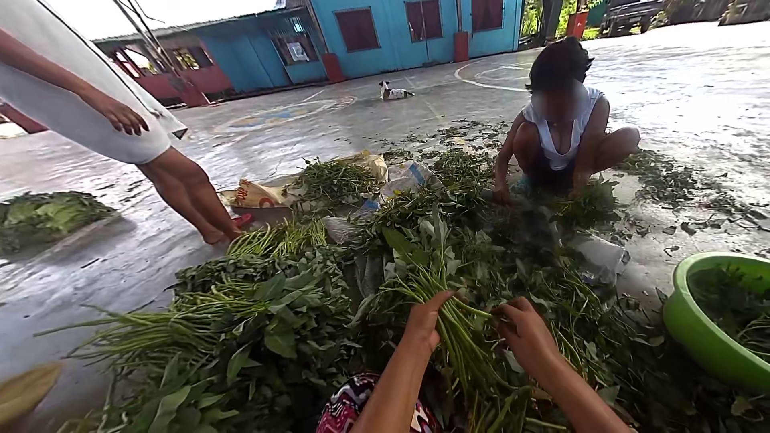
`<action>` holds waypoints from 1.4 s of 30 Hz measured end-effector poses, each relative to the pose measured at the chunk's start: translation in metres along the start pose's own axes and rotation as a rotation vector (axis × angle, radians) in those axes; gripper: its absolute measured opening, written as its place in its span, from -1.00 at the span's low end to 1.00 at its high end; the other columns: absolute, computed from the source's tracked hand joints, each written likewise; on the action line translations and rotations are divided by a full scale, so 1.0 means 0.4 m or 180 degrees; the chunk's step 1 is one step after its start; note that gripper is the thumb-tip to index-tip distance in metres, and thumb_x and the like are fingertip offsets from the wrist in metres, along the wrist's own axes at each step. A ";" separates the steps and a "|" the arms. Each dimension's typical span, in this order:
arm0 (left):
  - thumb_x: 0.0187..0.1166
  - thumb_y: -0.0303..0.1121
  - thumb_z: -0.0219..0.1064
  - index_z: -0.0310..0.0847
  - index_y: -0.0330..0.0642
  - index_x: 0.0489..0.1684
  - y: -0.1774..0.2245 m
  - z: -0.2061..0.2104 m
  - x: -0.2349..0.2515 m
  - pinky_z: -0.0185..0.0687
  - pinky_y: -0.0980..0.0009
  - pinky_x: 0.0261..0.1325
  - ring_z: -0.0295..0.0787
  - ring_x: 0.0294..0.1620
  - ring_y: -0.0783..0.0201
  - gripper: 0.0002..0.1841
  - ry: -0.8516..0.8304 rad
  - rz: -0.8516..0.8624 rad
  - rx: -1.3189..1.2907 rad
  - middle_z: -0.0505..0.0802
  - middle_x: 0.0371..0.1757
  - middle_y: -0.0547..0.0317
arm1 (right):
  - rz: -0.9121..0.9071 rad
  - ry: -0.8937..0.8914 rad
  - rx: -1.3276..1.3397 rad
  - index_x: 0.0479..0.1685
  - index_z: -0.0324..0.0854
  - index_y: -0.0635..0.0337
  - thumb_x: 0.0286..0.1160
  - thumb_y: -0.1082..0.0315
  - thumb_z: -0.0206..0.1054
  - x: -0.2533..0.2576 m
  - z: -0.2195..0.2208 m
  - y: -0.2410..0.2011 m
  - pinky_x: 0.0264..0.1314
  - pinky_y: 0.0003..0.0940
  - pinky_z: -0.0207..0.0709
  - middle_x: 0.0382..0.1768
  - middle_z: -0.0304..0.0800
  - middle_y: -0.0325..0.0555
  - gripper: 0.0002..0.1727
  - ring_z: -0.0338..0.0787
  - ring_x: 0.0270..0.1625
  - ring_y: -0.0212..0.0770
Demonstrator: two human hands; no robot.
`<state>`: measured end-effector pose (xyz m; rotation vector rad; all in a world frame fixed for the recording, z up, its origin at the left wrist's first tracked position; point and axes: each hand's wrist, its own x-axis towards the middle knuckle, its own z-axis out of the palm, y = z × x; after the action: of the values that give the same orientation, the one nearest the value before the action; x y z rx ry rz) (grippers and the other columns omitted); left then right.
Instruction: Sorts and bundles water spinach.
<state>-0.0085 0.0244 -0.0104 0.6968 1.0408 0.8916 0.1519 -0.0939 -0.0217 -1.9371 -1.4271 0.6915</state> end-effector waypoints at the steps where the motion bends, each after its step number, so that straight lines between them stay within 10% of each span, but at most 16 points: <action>1: 0.63 -0.48 0.35 0.58 -0.47 0.15 -0.003 0.001 0.002 0.85 0.11 -0.07 0.89 -0.20 -0.03 -0.74 0.0026 0.0007 0.0058 0.87 -0.15 -0.25 | 0.0039 -0.0186 -0.0196 0.31 0.70 0.12 0.75 0.17 0.21 -0.003 -0.010 -0.011 0.46 -0.02 0.55 0.27 0.69 0.08 -0.65 0.71 0.33 0.00; 9: 0.53 -0.48 0.45 0.57 -0.44 0.21 0.029 -0.035 0.029 0.81 0.13 -0.05 0.87 -0.15 0.04 -0.65 0.0713 0.0485 0.0138 0.87 -0.13 -0.19 | 0.0722 -0.1426 -0.0771 0.09 0.68 0.39 0.58 0.21 0.41 -0.049 -0.043 0.096 0.36 0.25 0.52 0.05 0.76 0.32 -0.63 0.73 0.22 0.27; 14: 0.58 -0.44 0.40 0.61 -0.30 0.26 0.023 -0.025 0.020 0.79 0.15 -0.01 0.85 -0.11 0.08 -0.68 0.0518 0.0485 -0.0024 0.86 -0.08 -0.10 | 0.0503 -0.1272 -0.0113 0.64 0.32 0.20 0.67 0.14 0.34 -0.093 -0.047 0.158 0.33 0.22 0.57 0.14 0.73 0.28 -0.38 0.77 0.18 0.22; 20: 0.63 -0.41 0.34 0.64 -0.34 0.12 0.021 -0.021 0.020 0.80 0.17 -0.11 0.85 -0.21 0.08 -0.76 0.0513 0.0379 -0.0192 0.86 -0.20 -0.11 | 0.0126 -0.1292 -0.0355 0.07 0.60 0.44 0.92 0.17 -0.10 -0.092 -0.031 0.173 0.32 0.19 0.51 -0.05 0.72 0.33 -0.52 0.74 0.14 0.24; 26: 0.64 -0.44 0.32 0.54 -0.35 0.21 0.019 -0.025 0.020 0.76 0.16 -0.04 0.79 -0.13 0.11 -0.73 0.0873 0.0477 -0.0454 0.80 -0.09 -0.11 | 0.0283 0.0989 0.1930 -0.14 0.61 0.31 0.89 0.24 -0.15 -0.093 0.016 0.181 -0.11 -0.39 0.60 -0.41 0.59 -0.22 -0.56 0.64 -0.32 -0.39; 29: 0.67 -0.41 0.30 0.52 -0.33 0.26 0.042 -0.049 0.023 0.74 0.14 0.02 0.77 -0.05 0.12 -0.71 0.0922 0.0617 -0.0472 0.78 -0.02 -0.09 | 0.1181 0.1888 0.1960 -0.06 0.60 0.38 0.94 0.20 -0.13 -0.088 -0.074 0.243 -0.16 -0.32 0.54 -0.39 0.56 -0.11 -0.54 0.60 -0.34 -0.31; 32: 0.69 -0.41 0.27 0.55 -0.33 0.17 0.052 -0.057 0.024 0.78 0.20 -0.10 0.81 -0.19 0.15 -0.78 0.0734 0.0691 -0.0379 0.81 -0.16 -0.06 | 0.1553 -0.0062 -0.0148 0.17 0.65 0.47 0.81 0.20 0.18 -0.110 -0.224 0.392 0.37 0.19 0.46 0.07 0.73 0.37 -0.58 0.71 0.20 0.20; 35: 0.70 -0.41 0.25 0.61 -0.32 0.11 0.021 -0.024 0.012 0.81 0.24 -0.15 0.84 -0.24 0.17 -0.81 0.0297 0.0490 -0.0258 0.84 -0.21 -0.04 | 0.1561 -0.0930 -0.1069 0.56 0.48 0.38 0.46 0.07 0.55 -0.118 -0.250 0.334 0.59 0.62 0.09 0.60 0.36 0.50 -0.23 0.26 0.69 0.52; 39: 0.67 -0.42 0.30 0.58 -0.34 0.20 0.000 0.015 -0.009 0.84 0.22 -0.10 0.86 -0.20 0.13 -0.75 -0.0068 0.0300 -0.0021 0.86 -0.14 -0.09 | 0.0061 -0.0360 0.0730 0.49 0.57 0.19 0.74 0.04 0.23 -0.052 -0.087 0.142 0.57 -0.13 0.52 0.38 0.72 0.03 -0.49 0.70 0.44 -0.12; 42: 0.75 -0.40 0.19 0.60 -0.35 0.18 -0.001 0.015 -0.023 0.86 0.22 -0.05 0.90 -0.13 0.10 -0.77 -0.0288 0.0197 0.0035 0.89 -0.12 -0.10 | -0.0185 -0.0259 0.1115 0.31 0.63 0.30 0.79 0.12 0.16 -0.024 0.030 0.023 0.38 -0.08 0.59 0.11 0.81 0.11 -0.57 0.79 0.19 -0.06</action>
<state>-0.0050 0.0157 -0.0050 0.7752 0.9485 0.9000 0.1463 -0.1030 -0.0361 -1.6066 -1.3035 0.9339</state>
